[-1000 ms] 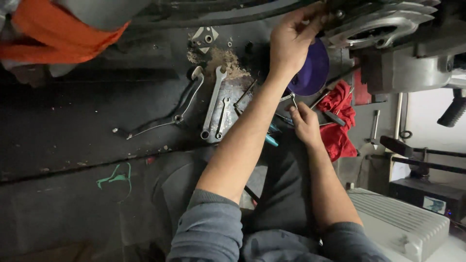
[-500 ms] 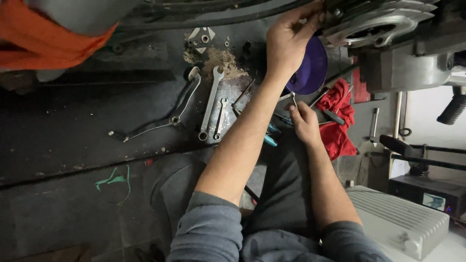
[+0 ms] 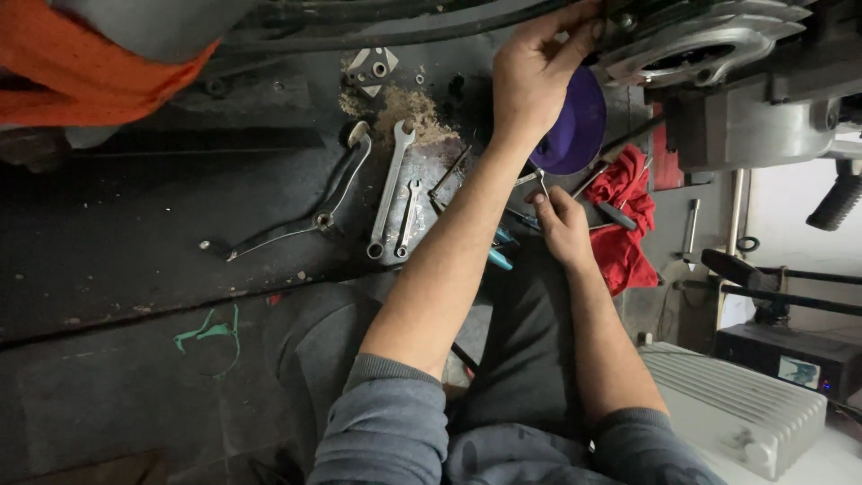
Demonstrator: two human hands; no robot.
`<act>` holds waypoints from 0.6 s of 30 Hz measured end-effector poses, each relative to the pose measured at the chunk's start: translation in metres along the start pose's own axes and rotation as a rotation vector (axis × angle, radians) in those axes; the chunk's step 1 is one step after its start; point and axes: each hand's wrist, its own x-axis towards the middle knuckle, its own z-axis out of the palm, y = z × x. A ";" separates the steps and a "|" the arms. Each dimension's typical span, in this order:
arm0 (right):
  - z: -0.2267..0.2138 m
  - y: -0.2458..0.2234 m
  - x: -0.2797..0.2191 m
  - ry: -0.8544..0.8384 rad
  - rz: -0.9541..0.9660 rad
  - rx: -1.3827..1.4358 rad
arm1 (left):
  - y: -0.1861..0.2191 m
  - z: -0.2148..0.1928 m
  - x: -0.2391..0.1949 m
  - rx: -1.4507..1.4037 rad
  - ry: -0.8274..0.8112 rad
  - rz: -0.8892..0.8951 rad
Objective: The person works on a motorcycle engine, using a wrench and a socket wrench to loosen and tighten bolts on the cylinder head. They remove a bolt and place it in a purple bowl, then reattach a component to the engine.
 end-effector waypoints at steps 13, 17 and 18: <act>0.035 -0.004 0.007 -0.012 -0.155 0.245 | -0.005 -0.003 0.008 0.138 -0.028 0.018; 0.037 -0.004 0.008 -0.005 -0.139 0.182 | 0.001 -0.006 0.006 0.183 -0.021 0.025; 0.036 -0.003 0.008 0.014 -0.109 0.239 | 0.002 -0.005 0.006 0.191 -0.013 0.015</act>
